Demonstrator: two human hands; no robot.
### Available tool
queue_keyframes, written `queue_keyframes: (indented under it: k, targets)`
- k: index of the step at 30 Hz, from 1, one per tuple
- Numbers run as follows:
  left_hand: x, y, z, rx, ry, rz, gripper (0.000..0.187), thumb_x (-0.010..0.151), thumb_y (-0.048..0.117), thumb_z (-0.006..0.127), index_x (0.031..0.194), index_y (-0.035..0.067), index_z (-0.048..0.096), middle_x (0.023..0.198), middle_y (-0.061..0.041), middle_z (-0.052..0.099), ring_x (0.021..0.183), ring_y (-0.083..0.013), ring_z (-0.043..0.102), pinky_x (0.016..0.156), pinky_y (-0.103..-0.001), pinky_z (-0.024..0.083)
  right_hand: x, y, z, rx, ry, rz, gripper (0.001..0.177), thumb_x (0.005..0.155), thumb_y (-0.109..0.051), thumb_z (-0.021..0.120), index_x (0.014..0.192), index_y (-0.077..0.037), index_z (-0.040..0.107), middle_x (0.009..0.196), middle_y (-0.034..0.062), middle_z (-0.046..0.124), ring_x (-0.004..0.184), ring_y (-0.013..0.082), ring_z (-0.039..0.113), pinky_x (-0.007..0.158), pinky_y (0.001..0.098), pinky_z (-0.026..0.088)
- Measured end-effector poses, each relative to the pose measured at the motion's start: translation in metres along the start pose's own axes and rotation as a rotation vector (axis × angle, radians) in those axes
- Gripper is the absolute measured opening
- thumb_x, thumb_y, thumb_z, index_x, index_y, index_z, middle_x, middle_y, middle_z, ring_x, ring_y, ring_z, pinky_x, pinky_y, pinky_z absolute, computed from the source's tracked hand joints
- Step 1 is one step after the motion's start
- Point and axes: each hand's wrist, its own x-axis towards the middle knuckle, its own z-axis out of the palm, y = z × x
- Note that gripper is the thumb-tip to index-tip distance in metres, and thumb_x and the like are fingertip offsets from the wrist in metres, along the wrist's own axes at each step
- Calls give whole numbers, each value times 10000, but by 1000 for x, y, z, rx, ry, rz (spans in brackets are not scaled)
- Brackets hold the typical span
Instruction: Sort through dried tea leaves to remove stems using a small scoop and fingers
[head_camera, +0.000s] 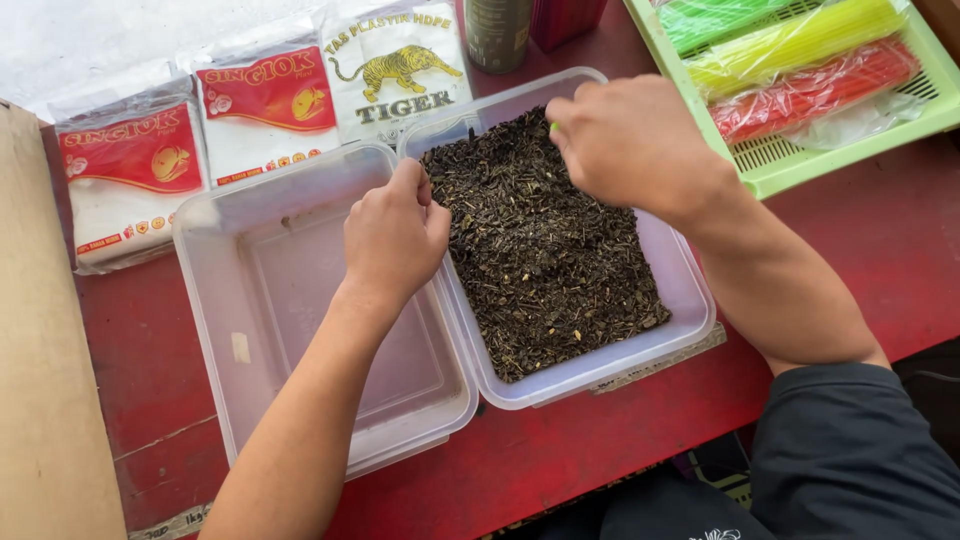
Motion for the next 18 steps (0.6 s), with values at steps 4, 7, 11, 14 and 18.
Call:
queue_keyframes:
  k: [4, 7, 11, 14, 18]
  targets:
    - [-1, -7, 7, 13, 20, 2, 151, 854, 314, 574, 919, 202, 496, 726, -190, 643, 804, -513, 691, 766, -572, 550, 1, -10, -3, 108, -244, -17, 425, 1059, -346, 329, 1140, -161, 703, 837, 138, 768, 809, 379, 783, 751, 539, 602]
    - [-1, -6, 6, 2, 22, 9, 139, 855, 300, 568, 924, 204, 494, 727, -190, 644, 806, -514, 690, 776, -577, 551, 7, -13, -6, 256, -322, 0, 436, 1001, -343, 419, 827, -70, 711, 697, 157, 719, 750, 429, 739, 761, 525, 570]
    - [0, -3, 2, -4, 10, -3, 116, 839, 262, 562, 902, 190, 496, 711, -152, 648, 737, -484, 649, 693, -563, 501, 11, -13, -19, 385, -306, 91, 443, 1016, -363, 435, 773, -55, 641, 795, 185, 709, 801, 444, 686, 760, 558, 520]
    - [0, 0, 0, -24, -6, -18, 91, 825, 214, 545, 889, 174, 495, 691, -113, 648, 666, -454, 602, 609, -551, 452, 8, -9, -30, 480, -214, 161, 440, 1044, -360, 452, 778, -49, 616, 838, 218, 704, 814, 462, 641, 731, 593, 451]
    - [0, -1, 0, -23, -11, -24, 95, 826, 216, 543, 901, 175, 501, 683, -116, 642, 652, -451, 595, 597, -550, 451, 1, 2, -25, 628, 170, 115, 306, 1100, -269, 544, 870, -92, 643, 665, 95, 640, 614, 316, 568, 602, 496, 394]
